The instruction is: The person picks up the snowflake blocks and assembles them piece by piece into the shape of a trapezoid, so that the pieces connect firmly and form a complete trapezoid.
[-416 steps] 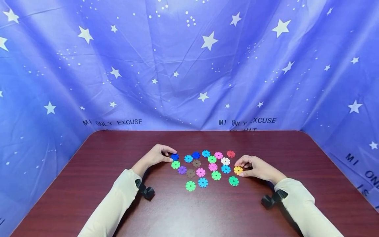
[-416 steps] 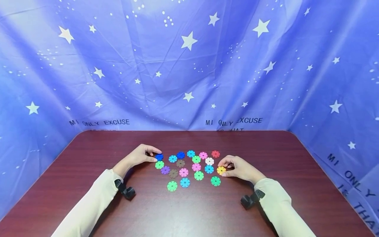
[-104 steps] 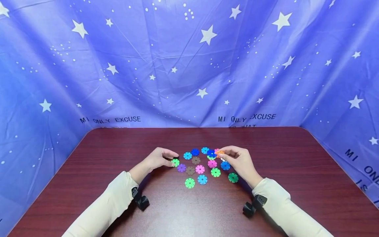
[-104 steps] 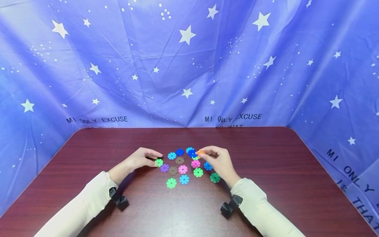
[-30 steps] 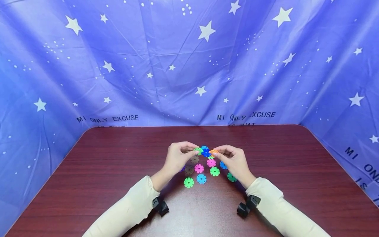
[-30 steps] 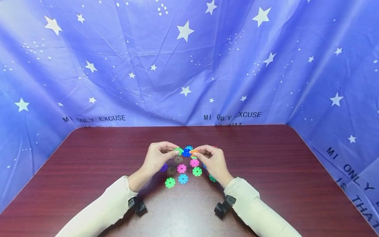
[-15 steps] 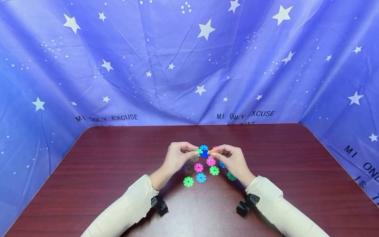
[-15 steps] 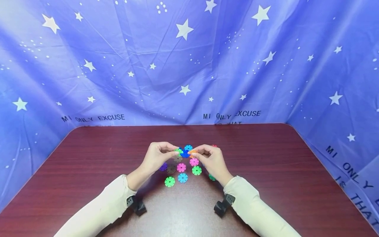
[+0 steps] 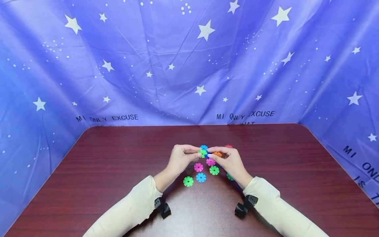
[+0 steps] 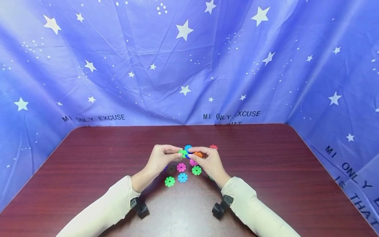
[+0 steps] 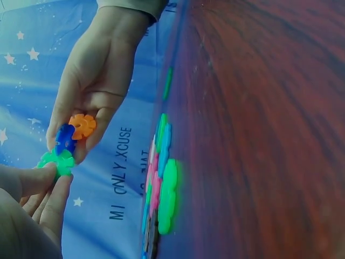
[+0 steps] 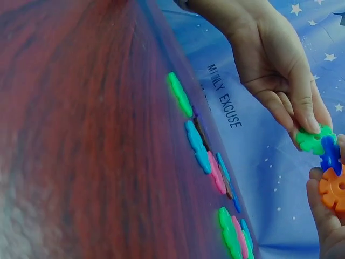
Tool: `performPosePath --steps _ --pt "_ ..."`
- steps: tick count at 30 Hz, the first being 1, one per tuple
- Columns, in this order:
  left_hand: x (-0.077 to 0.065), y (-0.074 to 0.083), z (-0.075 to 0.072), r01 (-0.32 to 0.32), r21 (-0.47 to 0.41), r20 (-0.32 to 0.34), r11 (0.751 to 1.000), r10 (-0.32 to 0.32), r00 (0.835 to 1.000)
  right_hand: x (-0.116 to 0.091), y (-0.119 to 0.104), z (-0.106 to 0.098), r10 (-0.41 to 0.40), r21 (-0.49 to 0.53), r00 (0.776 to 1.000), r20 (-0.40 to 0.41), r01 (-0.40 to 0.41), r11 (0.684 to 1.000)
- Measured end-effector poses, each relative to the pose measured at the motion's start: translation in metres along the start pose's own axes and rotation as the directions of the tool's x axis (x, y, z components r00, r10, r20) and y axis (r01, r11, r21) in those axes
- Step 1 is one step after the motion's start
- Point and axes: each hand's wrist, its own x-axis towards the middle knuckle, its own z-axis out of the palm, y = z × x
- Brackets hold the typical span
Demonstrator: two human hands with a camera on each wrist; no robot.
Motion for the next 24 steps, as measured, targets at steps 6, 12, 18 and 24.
performPosePath --steps 6,12,18,24 --pt "-0.005 0.007 0.005 0.018 -0.024 0.032 1.0 -0.017 0.999 0.001 0.0 0.002 0.003 -0.005 1.0 -0.017 -0.003 1.0" --pt "-0.006 -0.002 -0.007 -0.024 -0.068 0.046 0.997 0.027 0.999 -0.001 0.001 -0.001 -0.002 -0.033 0.999 -0.044 0.0 0.999" --pt "-0.009 -0.011 -0.038 0.091 0.0 0.018 0.996 -0.091 0.996 -0.003 -0.001 -0.006 0.038 -0.084 0.998 -0.048 -0.042 0.996" --pt "-0.007 -0.018 -0.067 0.209 0.055 0.166 0.976 -0.216 0.962 -0.003 -0.002 -0.006 0.047 -0.101 0.998 -0.041 -0.051 0.994"
